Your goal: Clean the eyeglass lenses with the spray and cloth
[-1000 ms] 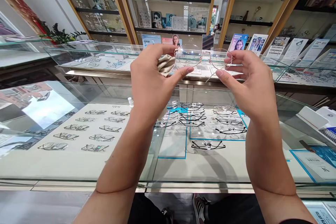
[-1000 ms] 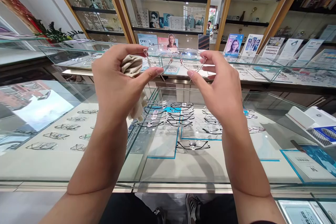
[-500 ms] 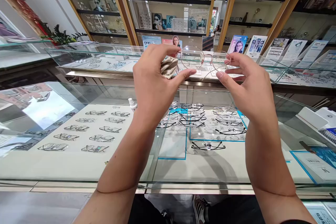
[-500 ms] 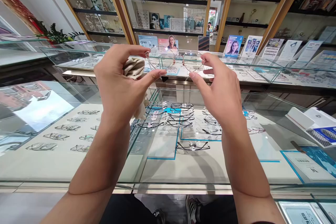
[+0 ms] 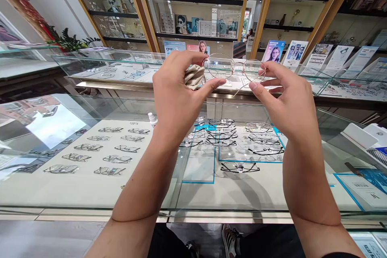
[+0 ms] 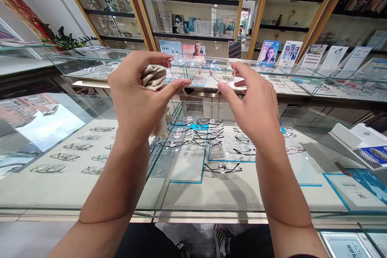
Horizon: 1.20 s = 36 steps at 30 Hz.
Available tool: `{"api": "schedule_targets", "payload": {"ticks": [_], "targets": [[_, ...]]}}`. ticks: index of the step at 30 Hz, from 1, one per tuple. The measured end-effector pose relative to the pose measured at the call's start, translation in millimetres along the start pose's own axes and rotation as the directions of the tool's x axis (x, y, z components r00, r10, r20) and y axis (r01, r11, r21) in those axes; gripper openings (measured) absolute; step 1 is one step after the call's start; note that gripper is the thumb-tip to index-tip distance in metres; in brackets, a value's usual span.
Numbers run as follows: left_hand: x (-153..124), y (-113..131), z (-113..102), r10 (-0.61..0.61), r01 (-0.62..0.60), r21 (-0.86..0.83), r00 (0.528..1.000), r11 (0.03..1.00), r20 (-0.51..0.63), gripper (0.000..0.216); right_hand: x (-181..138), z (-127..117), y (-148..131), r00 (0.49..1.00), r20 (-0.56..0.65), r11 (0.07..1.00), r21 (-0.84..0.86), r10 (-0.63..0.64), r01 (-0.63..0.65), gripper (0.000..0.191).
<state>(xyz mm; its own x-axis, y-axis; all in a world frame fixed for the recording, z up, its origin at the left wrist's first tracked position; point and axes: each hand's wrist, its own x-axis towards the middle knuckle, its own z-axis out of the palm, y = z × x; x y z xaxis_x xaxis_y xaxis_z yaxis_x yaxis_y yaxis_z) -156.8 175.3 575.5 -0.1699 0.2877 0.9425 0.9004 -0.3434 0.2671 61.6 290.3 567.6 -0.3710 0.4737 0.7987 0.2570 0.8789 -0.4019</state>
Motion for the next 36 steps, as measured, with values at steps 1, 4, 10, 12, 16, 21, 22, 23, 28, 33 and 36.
{"api": "schedule_targets", "payload": {"ticks": [1, 4, 10, 12, 16, 21, 22, 23, 28, 33, 36], "targets": [[0, 0, 0, -0.001, 0.001, -0.005, 1.0, 1.0, 0.002, 0.04, 0, 0, -1, 1.0, -0.001, 1.0, -0.001, 0.005, -0.005, 0.048], [1, 2, -1, -0.009, 0.01, -0.012, 1.0, 1.0, 0.01, 0.039, 0, 0, -3, 1.0, 0.006, 1.0, -0.016, 0.026, -0.026, 0.044], [2, 1, -1, -0.012, 0.012, -0.015, 1.0, 1.0, 0.022, 0.043, 0, 1, -2, 1.0, 0.027, 1.0, -0.026, 0.008, -0.007, 0.043], [2, 0, -1, -0.008, 0.008, -0.014, 1.0, 1.0, 0.022, 0.044, -1, 1, 0, 1.0, 0.028, 1.0, -0.027, 0.004, -0.003, 0.044], [2, 0, -1, 0.008, -0.008, 0.008, 1.0, 1.0, 0.011, 0.042, -1, 2, 1, 1.0, 0.025, 1.0, -0.027, -0.002, 0.003, 0.043], [2, -3, -3, -0.007, 0.007, -0.019, 1.0, 1.0, 0.027, 0.042, -1, 2, -2, 1.0, 0.009, 0.999, -0.033, -0.001, 0.001, 0.043], [2, -5, -3, -0.017, 0.018, -0.032, 0.999, 0.999, 0.035, 0.042, -1, 2, -3, 1.0, -0.004, 0.999, -0.036, -0.001, 0.001, 0.043], [3, -7, -4, -0.027, 0.029, -0.044, 0.999, 0.999, 0.044, 0.041, -1, 3, -5, 1.0, -0.021, 0.999, -0.039, -0.006, 0.005, 0.043], [5, -21, -6, -0.062, 0.066, -0.042, 0.994, 0.997, 0.085, 0.031, 0, 4, -11, 0.993, -0.089, 0.996, -0.058, -0.07, 0.065, 0.043], [5, -24, -6, -0.055, 0.059, -0.038, 0.994, 0.998, 0.095, 0.028, 0, 5, -11, 0.992, -0.096, 0.995, -0.068, -0.082, 0.075, 0.045], [5, -22, -7, -0.082, 0.086, -0.033, 0.99, 0.996, 0.111, 0.027, -1, 5, -11, 0.989, -0.11, 0.993, -0.074, -0.102, 0.095, 0.042]]}}
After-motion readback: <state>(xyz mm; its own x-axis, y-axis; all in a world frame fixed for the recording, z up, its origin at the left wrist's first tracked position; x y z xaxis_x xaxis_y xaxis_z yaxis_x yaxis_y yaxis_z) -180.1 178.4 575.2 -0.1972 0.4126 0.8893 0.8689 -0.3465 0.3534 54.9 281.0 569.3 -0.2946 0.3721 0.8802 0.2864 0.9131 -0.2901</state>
